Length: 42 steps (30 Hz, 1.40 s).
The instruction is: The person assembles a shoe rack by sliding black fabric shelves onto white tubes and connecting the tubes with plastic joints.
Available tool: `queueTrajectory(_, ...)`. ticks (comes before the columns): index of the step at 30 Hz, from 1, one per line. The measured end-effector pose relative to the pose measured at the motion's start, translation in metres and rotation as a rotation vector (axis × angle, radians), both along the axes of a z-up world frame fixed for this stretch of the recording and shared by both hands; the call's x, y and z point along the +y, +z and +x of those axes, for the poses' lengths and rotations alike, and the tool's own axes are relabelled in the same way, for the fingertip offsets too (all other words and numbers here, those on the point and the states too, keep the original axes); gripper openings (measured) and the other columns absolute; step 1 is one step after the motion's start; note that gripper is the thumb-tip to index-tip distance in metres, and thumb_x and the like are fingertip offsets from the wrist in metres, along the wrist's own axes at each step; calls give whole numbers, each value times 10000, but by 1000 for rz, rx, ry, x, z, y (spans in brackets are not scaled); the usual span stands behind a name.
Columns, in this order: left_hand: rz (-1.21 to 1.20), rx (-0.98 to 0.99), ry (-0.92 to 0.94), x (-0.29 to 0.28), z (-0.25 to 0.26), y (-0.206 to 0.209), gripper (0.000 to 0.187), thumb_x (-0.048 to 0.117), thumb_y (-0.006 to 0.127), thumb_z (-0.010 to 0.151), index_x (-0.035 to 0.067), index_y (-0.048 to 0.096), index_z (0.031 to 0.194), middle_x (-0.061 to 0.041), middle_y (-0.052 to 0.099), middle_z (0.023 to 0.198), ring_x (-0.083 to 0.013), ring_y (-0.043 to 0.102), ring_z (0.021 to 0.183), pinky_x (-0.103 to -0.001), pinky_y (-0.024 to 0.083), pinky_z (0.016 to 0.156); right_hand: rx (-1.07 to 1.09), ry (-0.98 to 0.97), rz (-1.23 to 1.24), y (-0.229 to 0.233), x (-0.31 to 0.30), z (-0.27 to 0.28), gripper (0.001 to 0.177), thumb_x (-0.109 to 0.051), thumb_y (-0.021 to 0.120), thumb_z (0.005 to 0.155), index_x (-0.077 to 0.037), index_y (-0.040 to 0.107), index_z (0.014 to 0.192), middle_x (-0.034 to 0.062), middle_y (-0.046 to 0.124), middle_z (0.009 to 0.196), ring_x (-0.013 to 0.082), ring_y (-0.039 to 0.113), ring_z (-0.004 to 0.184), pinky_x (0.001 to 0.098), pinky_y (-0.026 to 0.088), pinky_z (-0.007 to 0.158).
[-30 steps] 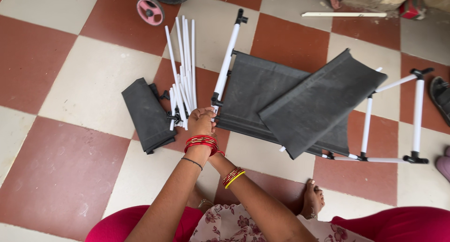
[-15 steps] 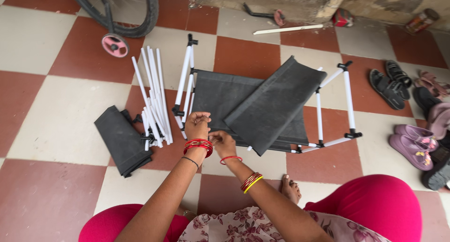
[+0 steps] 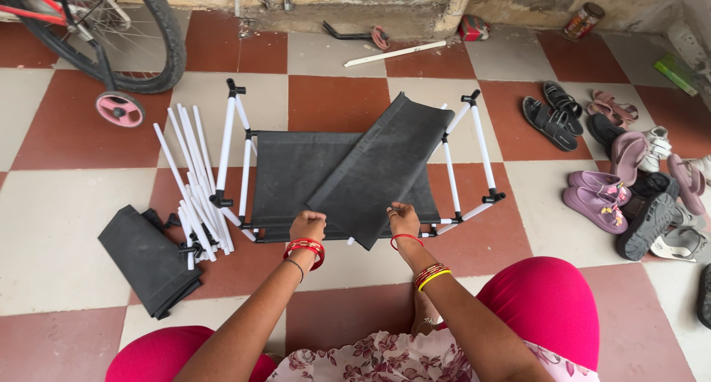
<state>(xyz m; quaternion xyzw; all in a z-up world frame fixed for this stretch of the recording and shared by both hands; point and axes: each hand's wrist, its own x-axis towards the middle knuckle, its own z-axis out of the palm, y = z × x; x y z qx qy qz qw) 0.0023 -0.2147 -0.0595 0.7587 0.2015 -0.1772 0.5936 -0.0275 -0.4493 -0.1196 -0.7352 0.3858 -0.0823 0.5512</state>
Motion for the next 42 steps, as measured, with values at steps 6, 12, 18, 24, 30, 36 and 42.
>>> queueTrajectory(6, 296, 60, -242, -5, -22, -82, 271, 79, 593, 863, 52, 718, 1101, -153, 769, 1075, -258, 731, 946, -376, 567, 851, 200, -43, 229, -50, -24, -6, 557, -328, 721, 941, -59, 540, 1394, 147, 596, 1388, 278, 583, 1257, 368, 461, 1039)
queueTrajectory(12, 288, 32, -498, -12, -33, -166, 738, -36, 652, 789, 26, 418, 1486, -213, 480, 1500, -309, 457, 1421, -368, 372, 1176, 231, -36, 572, -40, -18, 4, 704, -504, 617, 956, -62, 488, 1488, 164, 532, 1478, 319, 552, 1330, 466, 481, 1047)
queueTrajectory(18, 298, -19, -577, -35, -33, -138, 865, 49, 817, 783, 80, 357, 1515, -134, 426, 1545, -288, 423, 1427, -362, 358, 1178, 118, 45, 725, 10, 0, 0, 737, -621, 474, 968, -111, 482, 1499, 131, 565, 1463, 271, 577, 1294, 432, 481, 1029)
queueTrajectory(24, 102, 66, -401, -45, -20, -155, 587, 64, 778, 822, 32, 551, 1363, -104, 714, 1226, -217, 753, 838, -353, 603, 751, 147, 208, 715, 51, 12, -4, 621, -597, 472, 964, -206, 577, 1435, 69, 590, 1397, 213, 559, 1231, 411, 471, 1024)
queueTrajectory(30, 36, 165, -286, -45, -14, -116, 258, 218, 774, 900, 22, 744, 1063, -58, 779, 930, -141, 669, 646, -289, 506, 557, 117, 220, 670, 42, 17, -5, 416, -420, 619, 960, -182, 667, 1297, 9, 695, 1234, 175, 622, 1138, 383, 503, 969)
queueTrajectory(36, -27, 214, -268, -39, -12, -74, 206, 217, 634, 996, 56, 762, 999, -45, 773, 848, -121, 587, 567, -285, 478, 535, 203, 82, 566, 7, 5, 21, 251, -261, 631, 956, -157, 697, 1174, 23, 732, 1138, 176, 681, 986, 350, 542, 829)
queueTrajectory(42, 10, 129, -287, -25, 7, -48, 343, 209, 504, 1061, 30, 736, 883, -29, 661, 715, -109, 545, 552, -279, 477, 531, 198, 294, 296, 59, -2, 46, 302, -276, 677, 933, -148, 670, 1207, 27, 710, 1166, 172, 682, 1026, 341, 560, 830)
